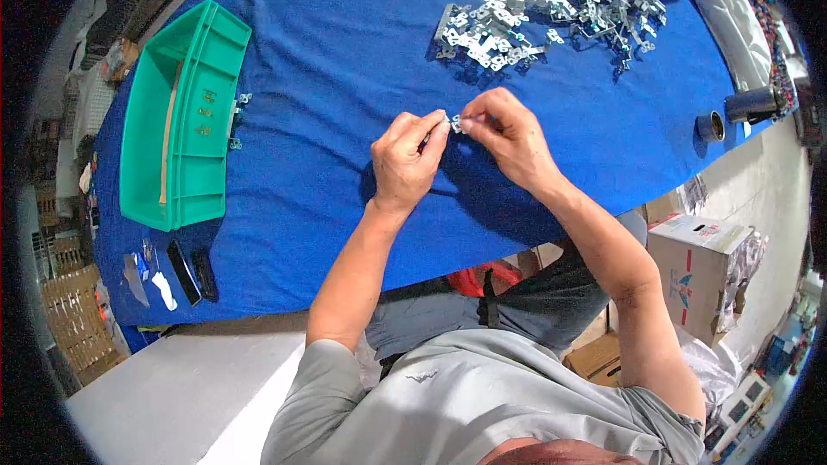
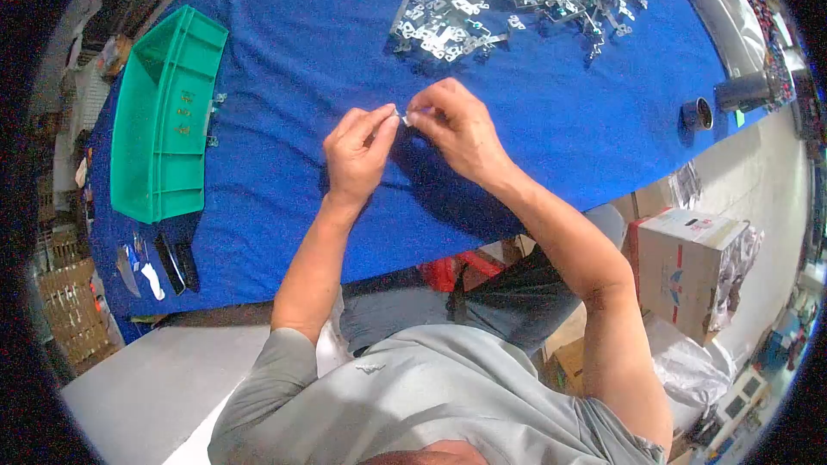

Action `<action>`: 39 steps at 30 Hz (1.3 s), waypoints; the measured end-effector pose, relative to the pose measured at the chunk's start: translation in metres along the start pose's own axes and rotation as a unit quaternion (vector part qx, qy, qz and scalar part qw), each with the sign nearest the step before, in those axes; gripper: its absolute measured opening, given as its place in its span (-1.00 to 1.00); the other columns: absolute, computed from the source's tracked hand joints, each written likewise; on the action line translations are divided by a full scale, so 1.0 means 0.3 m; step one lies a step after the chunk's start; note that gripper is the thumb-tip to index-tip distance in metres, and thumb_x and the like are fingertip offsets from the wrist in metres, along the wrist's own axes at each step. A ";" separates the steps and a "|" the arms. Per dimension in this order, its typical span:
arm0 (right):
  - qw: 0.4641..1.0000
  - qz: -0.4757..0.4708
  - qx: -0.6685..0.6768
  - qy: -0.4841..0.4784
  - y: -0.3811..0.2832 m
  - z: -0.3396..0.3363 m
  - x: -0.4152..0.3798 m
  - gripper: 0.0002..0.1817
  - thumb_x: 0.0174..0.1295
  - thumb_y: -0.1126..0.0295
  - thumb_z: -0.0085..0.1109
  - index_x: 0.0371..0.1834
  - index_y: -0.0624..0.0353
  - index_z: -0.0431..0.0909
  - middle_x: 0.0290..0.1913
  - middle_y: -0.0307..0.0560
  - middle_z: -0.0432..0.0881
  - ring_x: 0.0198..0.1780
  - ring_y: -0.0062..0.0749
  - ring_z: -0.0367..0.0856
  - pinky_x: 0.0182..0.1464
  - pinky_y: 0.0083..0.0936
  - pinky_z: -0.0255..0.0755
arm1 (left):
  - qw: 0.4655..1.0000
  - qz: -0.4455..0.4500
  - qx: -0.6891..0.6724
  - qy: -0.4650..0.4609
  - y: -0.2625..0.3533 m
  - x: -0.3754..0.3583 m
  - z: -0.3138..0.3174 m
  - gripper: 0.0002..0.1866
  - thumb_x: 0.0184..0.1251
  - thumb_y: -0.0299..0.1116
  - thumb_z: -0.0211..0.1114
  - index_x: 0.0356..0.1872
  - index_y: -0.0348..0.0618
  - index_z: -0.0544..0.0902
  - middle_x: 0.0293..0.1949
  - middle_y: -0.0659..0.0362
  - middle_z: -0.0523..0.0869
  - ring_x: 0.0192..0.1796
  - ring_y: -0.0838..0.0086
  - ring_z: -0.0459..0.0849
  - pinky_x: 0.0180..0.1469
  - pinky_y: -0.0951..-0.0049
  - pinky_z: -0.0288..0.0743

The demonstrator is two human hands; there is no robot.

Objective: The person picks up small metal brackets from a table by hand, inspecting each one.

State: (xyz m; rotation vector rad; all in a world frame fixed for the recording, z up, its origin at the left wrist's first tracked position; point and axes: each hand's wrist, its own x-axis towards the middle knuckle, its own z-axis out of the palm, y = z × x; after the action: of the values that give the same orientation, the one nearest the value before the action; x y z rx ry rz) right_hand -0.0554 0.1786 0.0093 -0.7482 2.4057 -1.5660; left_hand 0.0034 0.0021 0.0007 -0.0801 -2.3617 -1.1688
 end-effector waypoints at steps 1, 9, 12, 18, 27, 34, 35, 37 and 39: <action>0.998 -0.028 0.035 0.049 0.012 0.001 0.005 -0.87 0.33 0.44 0.28 -0.13 0.23 0.60 -0.28 -0.08 0.60 -0.23 -0.33 0.61 -0.12 -0.40 0.50 | 1.000 -0.002 0.004 0.002 -0.002 0.000 0.001 -0.88 0.27 -0.47 0.43 -0.21 -0.24 0.78 -0.45 0.06 0.69 -0.44 0.29 0.69 -0.39 0.31 0.53; 0.980 0.154 0.118 -0.031 -0.048 -0.026 0.003 -0.81 0.56 0.35 0.04 0.10 0.15 0.53 -0.28 -0.19 0.66 -0.33 -0.59 0.60 -0.34 -0.57 0.53 | 0.993 -0.075 -0.075 0.048 -0.024 0.005 -0.009 -0.85 0.29 -0.48 0.43 -0.16 -0.28 0.80 -0.43 0.13 0.71 -0.45 0.50 0.64 -0.40 0.45 0.49; 0.977 0.144 0.144 -0.069 -0.022 -0.009 -0.004 -0.78 0.56 0.36 0.02 0.16 0.14 0.52 -0.28 -0.18 0.66 -0.35 -0.58 0.60 -0.37 -0.56 0.53 | 0.988 -0.094 -0.101 0.063 -0.038 0.003 -0.003 -0.84 0.30 -0.49 0.43 -0.14 -0.29 0.80 -0.42 0.15 0.71 -0.44 0.56 0.63 -0.38 0.49 0.49; 0.982 0.113 0.121 -0.094 -0.019 -0.006 -0.005 -0.80 0.44 0.47 0.14 0.07 0.23 0.54 -0.31 -0.16 0.67 -0.38 -0.56 0.60 -0.29 -0.51 0.54 | 0.986 -0.095 -0.115 0.069 -0.030 0.008 -0.005 -0.84 0.32 -0.51 0.42 -0.12 -0.29 0.80 -0.42 0.16 0.71 -0.43 0.59 0.61 -0.36 0.51 0.49; 0.992 0.087 0.066 -0.057 -0.011 -0.002 -0.005 -0.83 0.39 0.43 0.20 -0.06 0.29 0.54 -0.31 0.00 0.71 -0.31 -0.42 0.66 -0.21 -0.38 0.52 | 0.992 -0.077 -0.082 0.062 -0.026 0.008 -0.005 -0.85 0.31 -0.50 0.42 -0.13 -0.27 0.80 -0.41 0.17 0.72 -0.44 0.58 0.61 -0.38 0.51 0.49; 0.993 0.080 0.067 -0.057 -0.009 -0.004 -0.006 -0.82 0.37 0.43 0.20 -0.06 0.30 0.55 -0.32 0.03 0.71 -0.31 -0.37 0.68 -0.21 -0.37 0.52 | 0.986 -0.124 -0.103 0.043 -0.029 0.003 -0.015 -0.81 0.38 -0.47 0.39 -0.05 -0.27 0.79 -0.32 0.20 0.72 -0.31 0.61 0.62 -0.24 0.56 0.50; 0.993 0.077 0.063 -0.059 -0.016 -0.006 -0.006 -0.82 0.37 0.42 0.20 -0.07 0.29 0.55 -0.32 0.04 0.71 -0.31 -0.37 0.68 -0.22 -0.36 0.52 | 0.986 -0.124 -0.102 0.043 -0.025 0.003 -0.017 -0.81 0.38 -0.47 0.39 -0.05 -0.27 0.79 -0.32 0.20 0.72 -0.31 0.61 0.62 -0.24 0.56 0.50; 0.994 0.075 0.058 -0.062 -0.021 -0.006 -0.004 -0.82 0.37 0.42 0.20 -0.07 0.29 0.55 -0.33 0.04 0.72 -0.32 -0.37 0.68 -0.23 -0.35 0.52 | 0.989 -0.110 -0.094 0.035 -0.016 0.004 -0.018 -0.81 0.38 -0.48 0.39 -0.05 -0.27 0.79 -0.32 0.20 0.72 -0.31 0.61 0.61 -0.24 0.56 0.50; 0.994 0.076 0.056 -0.059 -0.019 -0.007 -0.005 -0.82 0.37 0.42 0.21 -0.07 0.29 0.56 -0.33 0.08 0.72 -0.32 -0.28 0.72 -0.23 -0.32 0.53 | 0.989 -0.108 -0.091 0.029 -0.020 0.004 -0.017 -0.81 0.38 -0.48 0.39 -0.05 -0.27 0.79 -0.32 0.20 0.72 -0.31 0.61 0.61 -0.24 0.56 0.50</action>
State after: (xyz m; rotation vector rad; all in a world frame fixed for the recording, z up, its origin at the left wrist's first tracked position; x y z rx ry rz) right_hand -0.0531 0.1792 0.0153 -0.6037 2.2140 -1.5370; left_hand 0.0028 -0.0058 -0.0007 0.1510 -2.2496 -1.4680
